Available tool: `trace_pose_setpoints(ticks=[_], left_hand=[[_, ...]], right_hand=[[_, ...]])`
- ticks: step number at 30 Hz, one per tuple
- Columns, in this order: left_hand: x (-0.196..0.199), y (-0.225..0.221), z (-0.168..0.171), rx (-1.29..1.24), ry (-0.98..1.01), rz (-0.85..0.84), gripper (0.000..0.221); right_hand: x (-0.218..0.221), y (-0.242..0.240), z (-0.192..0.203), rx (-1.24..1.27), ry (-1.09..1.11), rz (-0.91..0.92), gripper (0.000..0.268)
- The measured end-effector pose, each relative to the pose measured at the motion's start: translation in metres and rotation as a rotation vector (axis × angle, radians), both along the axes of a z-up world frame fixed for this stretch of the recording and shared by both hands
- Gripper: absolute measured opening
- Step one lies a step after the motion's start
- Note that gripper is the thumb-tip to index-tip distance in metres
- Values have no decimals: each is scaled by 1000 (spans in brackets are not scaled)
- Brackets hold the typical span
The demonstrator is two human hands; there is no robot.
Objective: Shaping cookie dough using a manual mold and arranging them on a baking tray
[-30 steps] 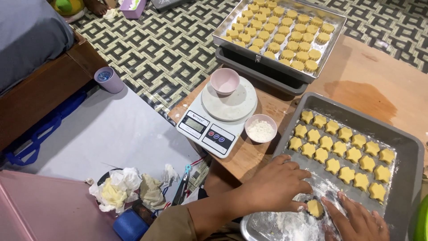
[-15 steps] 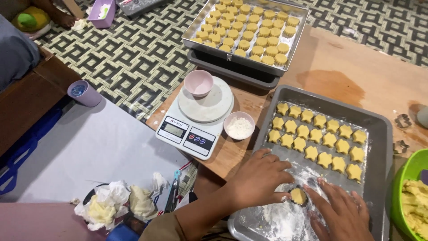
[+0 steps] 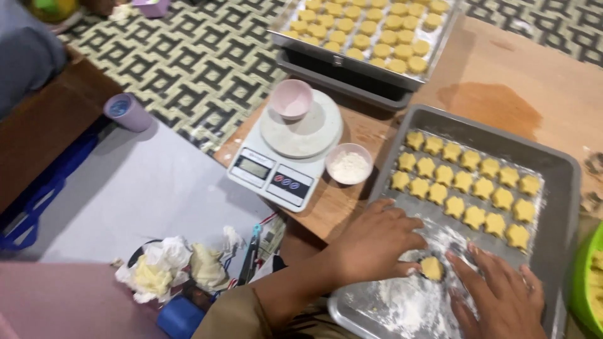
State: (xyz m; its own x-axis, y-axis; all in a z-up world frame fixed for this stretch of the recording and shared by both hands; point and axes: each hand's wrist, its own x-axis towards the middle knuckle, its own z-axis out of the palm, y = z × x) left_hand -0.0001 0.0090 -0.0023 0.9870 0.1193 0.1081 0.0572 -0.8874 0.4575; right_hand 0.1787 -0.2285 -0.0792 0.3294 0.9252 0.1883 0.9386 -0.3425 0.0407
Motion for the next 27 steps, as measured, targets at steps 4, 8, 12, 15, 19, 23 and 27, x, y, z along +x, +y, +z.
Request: trace_pose_setpoints(ticks=[4, 8, 12, 15, 19, 23, 27], left_hand=[[9, 1, 13, 21, 201, -56, 46], [7, 2, 2, 56, 148, -47, 57], [1, 0, -7, 125, -139, -25, 64], [5, 4, -10, 142, -122, -35, 66], [3, 2, -9, 118, -131, -24, 67], [7, 2, -12, 71, -97, -51, 75], [13, 6, -9, 59, -71, -92, 50]], right_hand=[[-20, 11, 42, 38, 56, -33, 69], [-26, 19, 54, 79, 49, 29, 69], [-29, 21, 58, 17, 42, 90, 72], [-29, 20, 54, -27, 51, 90, 71], [-34, 26, 55, -9, 54, 113, 71], [-29, 27, 56, -34, 57, 96, 69], [-27, 25, 52, -35, 79, 98, 62]])
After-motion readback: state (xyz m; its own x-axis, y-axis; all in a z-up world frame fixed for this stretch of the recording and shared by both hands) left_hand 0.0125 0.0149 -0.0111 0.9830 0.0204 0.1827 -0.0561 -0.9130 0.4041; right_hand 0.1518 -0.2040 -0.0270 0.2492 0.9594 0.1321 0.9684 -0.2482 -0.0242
